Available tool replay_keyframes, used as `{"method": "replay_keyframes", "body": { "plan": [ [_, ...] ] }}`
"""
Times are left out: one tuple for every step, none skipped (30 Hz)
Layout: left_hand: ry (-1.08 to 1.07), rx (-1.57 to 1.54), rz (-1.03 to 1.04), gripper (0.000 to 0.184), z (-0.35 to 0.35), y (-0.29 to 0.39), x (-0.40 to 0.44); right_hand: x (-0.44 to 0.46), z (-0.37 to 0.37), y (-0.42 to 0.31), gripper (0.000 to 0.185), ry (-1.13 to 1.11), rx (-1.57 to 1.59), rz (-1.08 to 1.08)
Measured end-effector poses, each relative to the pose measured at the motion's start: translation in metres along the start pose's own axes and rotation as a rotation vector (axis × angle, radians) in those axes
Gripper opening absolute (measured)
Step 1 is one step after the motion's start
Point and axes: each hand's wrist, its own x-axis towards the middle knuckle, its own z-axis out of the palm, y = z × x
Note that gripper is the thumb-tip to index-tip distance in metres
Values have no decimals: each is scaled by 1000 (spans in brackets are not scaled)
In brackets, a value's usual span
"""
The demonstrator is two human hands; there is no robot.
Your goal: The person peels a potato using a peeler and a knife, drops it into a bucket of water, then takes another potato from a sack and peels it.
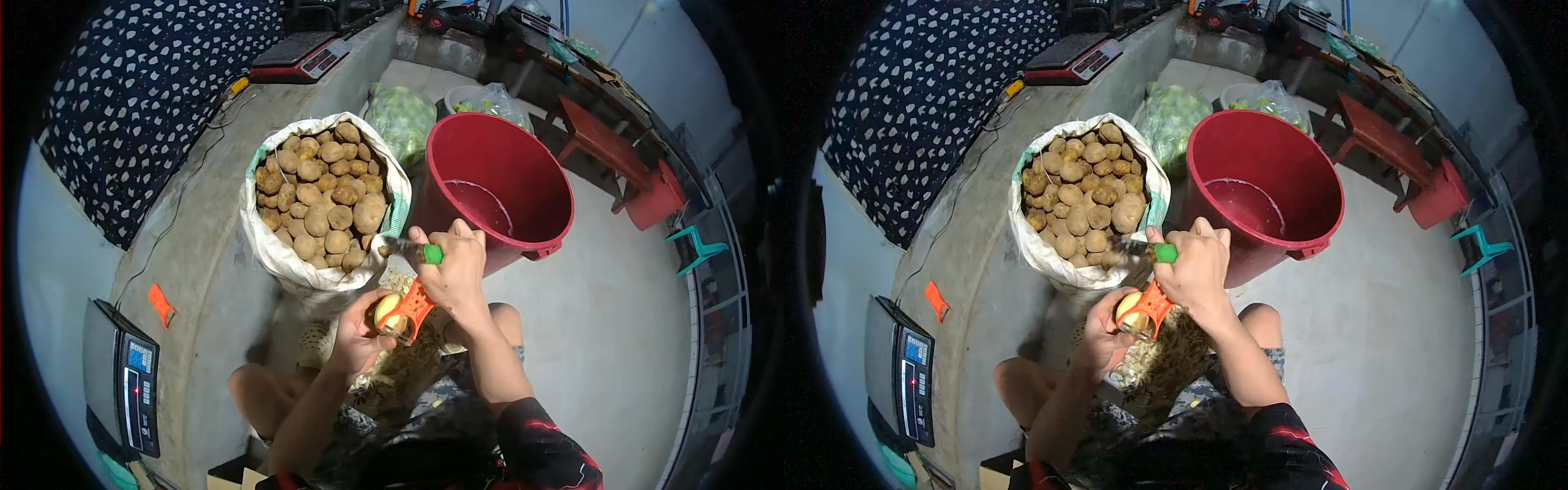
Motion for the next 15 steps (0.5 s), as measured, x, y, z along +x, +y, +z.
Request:
{"method": "replay_keyframes", "body": {
  "plan": [
    [35, 50, 30, 85, 3, 0, 0, 0, -3, -2, 46, 19, -51, -59],
    [7, 52, 36, 85, -1, -1, 0, 1, 10, 11, 46, 29, -37, -63],
    [5, 51, 34, 85, -4, 0, -1, 4, 27, 28, 43, 18, -36, -17],
    [-21, 25, 0, 83, -8, 2, -1, 6, 43, 50, 41, -75, 33, 148],
    [-45, 0, -32, 82, -10, 4, -1, 9, 51, 62, 38, -167, 104, 311],
    [-47, 4, -31, 82, -9, 4, 1, 12, 48, 59, 38, -164, 107, 310],
    [-57, -16, 0, 80, -9, 3, 2, 12, 45, 57, 37, -219, 230, 414],
    [-66, -40, 33, 78, -8, 1, 2, 12, 41, 54, 36, -277, 349, 516],
    [-64, -47, 38, 78, -8, -1, 3, 9, 34, 45, 36, -282, 343, 512],
    [-45, -59, 25, 78, -8, -1, 4, 3, 26, 31, 38, -146, 193, 275],
    [-25, -65, 6, 77, -8, -1, 3, -1, 16, 17, 40, -8, 47, 44],
    [-6, 17, 32, 78, -5, -1, 3, 0, 2, 4, 43, -36, -32, -16],
    [-7, 20, 27, 78, -5, 0, 3, 1, -1, 3, 43, -34, -30, -10],
    [-15, 9, 20, 78, -4, 0, 3, 2, -3, 3, 44, -17, -65, -19],
    [-23, -3, 14, 77, -3, -1, 2, 5, -4, 3, 45, 0, -99, -29]
  ]
}}
